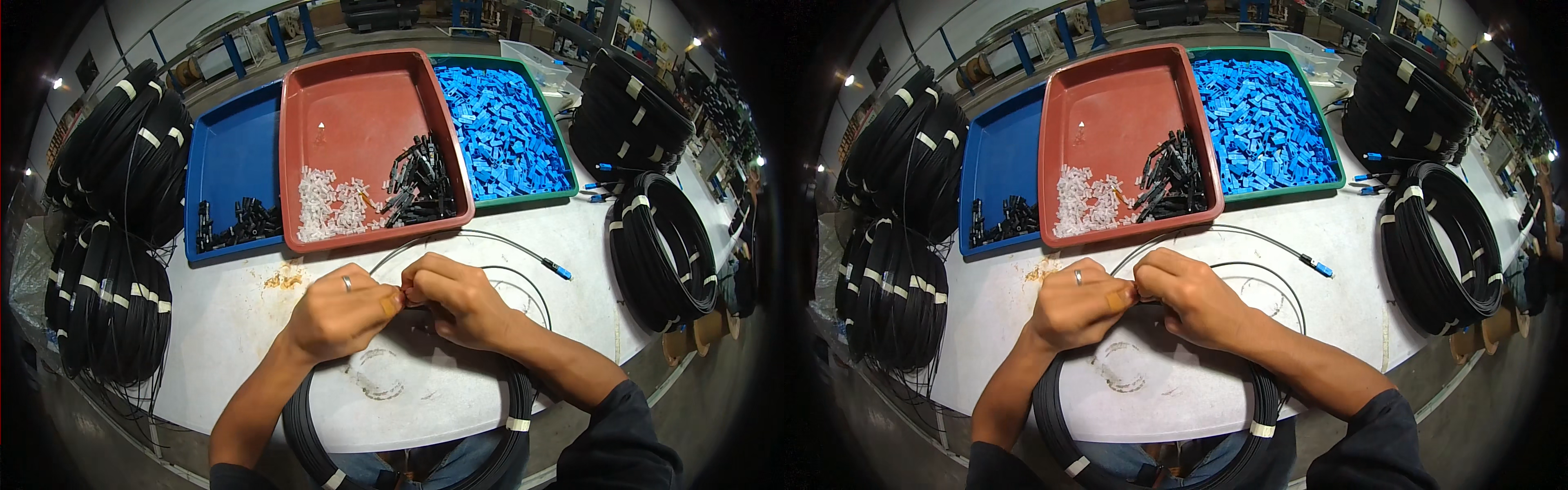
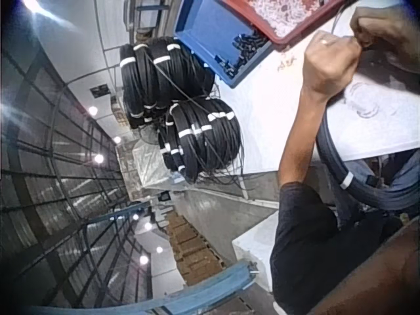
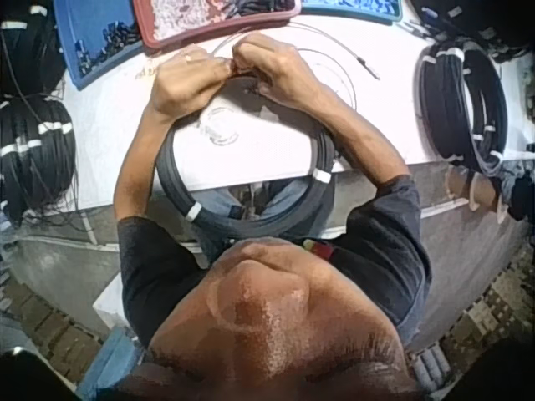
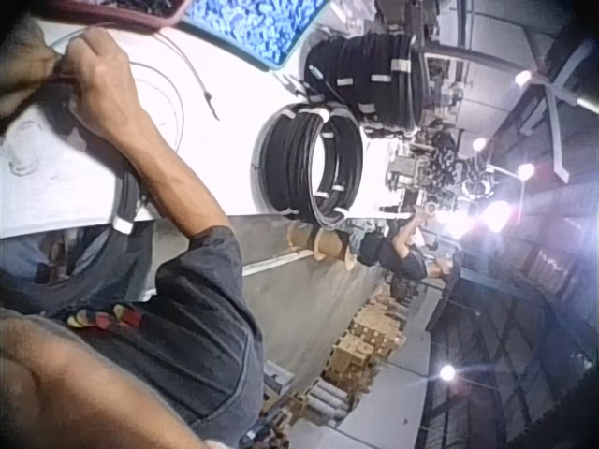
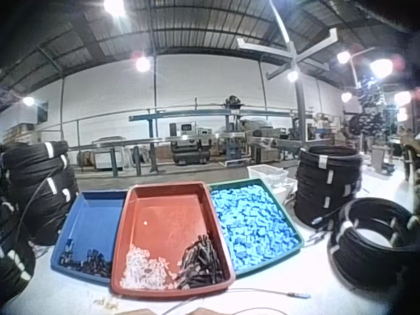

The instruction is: The person attaches connector components from trays onto the ends of a coiled cable by hand, then lifts the assembled cable coil and stacks it onto a pile of cables.

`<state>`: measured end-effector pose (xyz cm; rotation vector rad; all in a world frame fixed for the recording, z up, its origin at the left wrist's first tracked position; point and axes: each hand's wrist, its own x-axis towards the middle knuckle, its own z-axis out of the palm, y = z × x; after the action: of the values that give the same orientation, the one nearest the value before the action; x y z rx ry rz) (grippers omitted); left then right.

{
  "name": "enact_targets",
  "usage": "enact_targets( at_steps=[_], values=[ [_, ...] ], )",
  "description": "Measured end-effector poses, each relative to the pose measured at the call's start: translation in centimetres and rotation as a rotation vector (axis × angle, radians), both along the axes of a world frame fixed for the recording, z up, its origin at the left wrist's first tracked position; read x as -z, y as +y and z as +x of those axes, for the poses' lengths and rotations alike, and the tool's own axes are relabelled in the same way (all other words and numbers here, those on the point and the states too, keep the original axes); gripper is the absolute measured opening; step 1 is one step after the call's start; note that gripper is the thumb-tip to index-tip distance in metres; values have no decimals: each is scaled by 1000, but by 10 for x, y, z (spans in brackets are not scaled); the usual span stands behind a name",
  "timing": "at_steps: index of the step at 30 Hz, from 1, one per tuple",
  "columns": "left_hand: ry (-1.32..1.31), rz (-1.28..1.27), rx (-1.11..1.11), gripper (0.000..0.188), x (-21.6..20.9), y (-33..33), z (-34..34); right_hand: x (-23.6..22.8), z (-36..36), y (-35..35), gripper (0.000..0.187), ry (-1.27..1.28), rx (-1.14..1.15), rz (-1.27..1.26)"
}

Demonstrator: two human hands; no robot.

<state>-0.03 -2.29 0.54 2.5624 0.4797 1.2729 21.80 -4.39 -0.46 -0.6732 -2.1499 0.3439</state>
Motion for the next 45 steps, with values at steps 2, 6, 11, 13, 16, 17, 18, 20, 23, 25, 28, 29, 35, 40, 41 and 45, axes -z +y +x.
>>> enact_targets(
  at_steps=[2, 6, 11, 13, 16, 17, 18, 20, 23, 25, 28, 29, 35, 40, 41, 45],
  values=[
    [164, 394, -22, 13, -1, -1, 1, 3, 0, 1, 28, -5, -5, -129],
    [4, -22, -36, 10, 2, 0, -1, 2, 0, 0, 29, 57, -1, -115],
    [-89, -486, -111, 15, -1, -5, -3, -1, -1, 0, 31, 15, 9, 131],
    [-48, -332, -83, 11, -1, -3, -2, -2, -3, -1, 31, -44, 34, 157],
    [3, -35, -11, 10, 0, -1, 1, 0, -1, -3, 29, -26, 25, -75],
    [82, 184, -12, 13, -1, -1, 2, 2, 0, -2, 29, -25, 26, -74],
    [160, 404, -13, 15, -2, 0, 2, 4, 0, 1, 29, -5, 2, -144],
    [142, 417, -21, 16, 0, 1, 2, 6, 0, 3, 29, 12, -25, -212],
    [-22, -143, -102, 9, -2, -4, 0, 6, 0, 3, 29, 52, -13, -107],
    [-76, -312, -116, 9, 0, -6, -1, 3, 1, 1, 39, -14, -13, 79],
    [-124, -497, -113, 9, 2, -5, -2, -4, -2, -2, 31, -33, 12, 141],
    [-70, -292, -68, 9, 1, -3, -2, -4, -1, -2, 31, -33, 15, 142],
    [83, 336, -25, 11, 1, 0, 2, 5, 2, 3, 32, -7, -59, -182],
    [-57, -253, -140, 8, 0, -6, -1, 1, -1, 1, 32, 18, 7, 85],
    [-82, -416, -139, 9, -1, -6, -2, -1, -1, 1, 32, 17, 7, 86],
    [-40, -490, -97, 8, -3, -4, -2, 0, 0, 0, 33, -83, 16, 127]
  ],
)
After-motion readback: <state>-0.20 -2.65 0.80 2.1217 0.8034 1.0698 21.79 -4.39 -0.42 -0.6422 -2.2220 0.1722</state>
